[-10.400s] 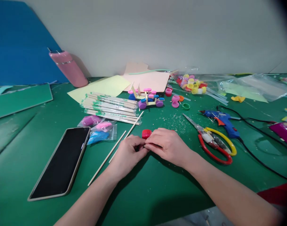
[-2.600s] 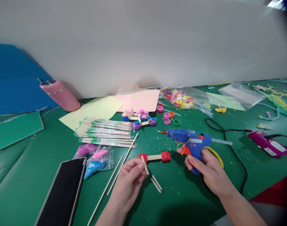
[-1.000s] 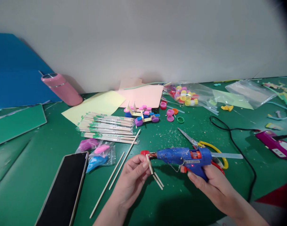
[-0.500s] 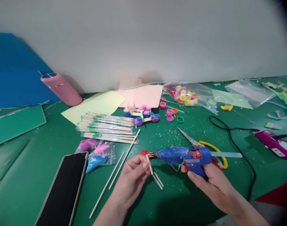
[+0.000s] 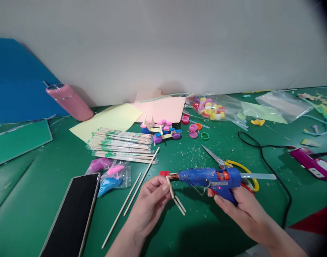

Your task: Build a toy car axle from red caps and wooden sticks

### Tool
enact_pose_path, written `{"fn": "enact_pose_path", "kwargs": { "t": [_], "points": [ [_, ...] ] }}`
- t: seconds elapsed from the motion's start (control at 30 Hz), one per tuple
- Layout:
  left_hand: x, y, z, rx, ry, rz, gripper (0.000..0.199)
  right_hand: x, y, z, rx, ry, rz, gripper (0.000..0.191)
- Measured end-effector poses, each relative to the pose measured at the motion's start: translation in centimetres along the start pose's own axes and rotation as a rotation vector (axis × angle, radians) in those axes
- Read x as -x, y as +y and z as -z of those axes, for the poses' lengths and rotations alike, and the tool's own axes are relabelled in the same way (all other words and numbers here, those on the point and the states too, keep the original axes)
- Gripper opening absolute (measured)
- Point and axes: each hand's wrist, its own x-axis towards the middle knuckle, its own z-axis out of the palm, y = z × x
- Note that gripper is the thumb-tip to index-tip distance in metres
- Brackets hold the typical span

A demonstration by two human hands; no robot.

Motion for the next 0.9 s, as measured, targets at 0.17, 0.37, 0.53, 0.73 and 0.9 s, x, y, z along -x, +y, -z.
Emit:
{"fn": "enact_pose_path", "kwargs": {
  "t": [0.17,0.37,0.53,0.73,0.9],
  "points": [
    [-0.02,-0.07,0.11,0.004,0.004,0.007,0.012,0.20,0.57,-0.18,-0.017,-0.022,-0.029,0.024],
    [-0.04,-0.03,0.18,0.022,-0.001,0.005,0.011,0.50,0.65,-0.05,-0.036,-0.027,-0.031,0.023],
    [-0.02,0.08,0.08,0.013,0.006,0.006,0.013,0.67,0.45,-0.09,-0.072,0.010,-0.021,0.021],
    [-0.08,0.08,0.05,0.000,0.004,0.001,0.013,0.63,0.43,0.10,-0.046,-0.018,-0.007,0.020],
    [-0.13,0.05,0.13,-0.001,0.021,0.002,0.014,0.62,0.36,0.27,-0.031,-0.034,-0.003,0.022]
  ]
}}
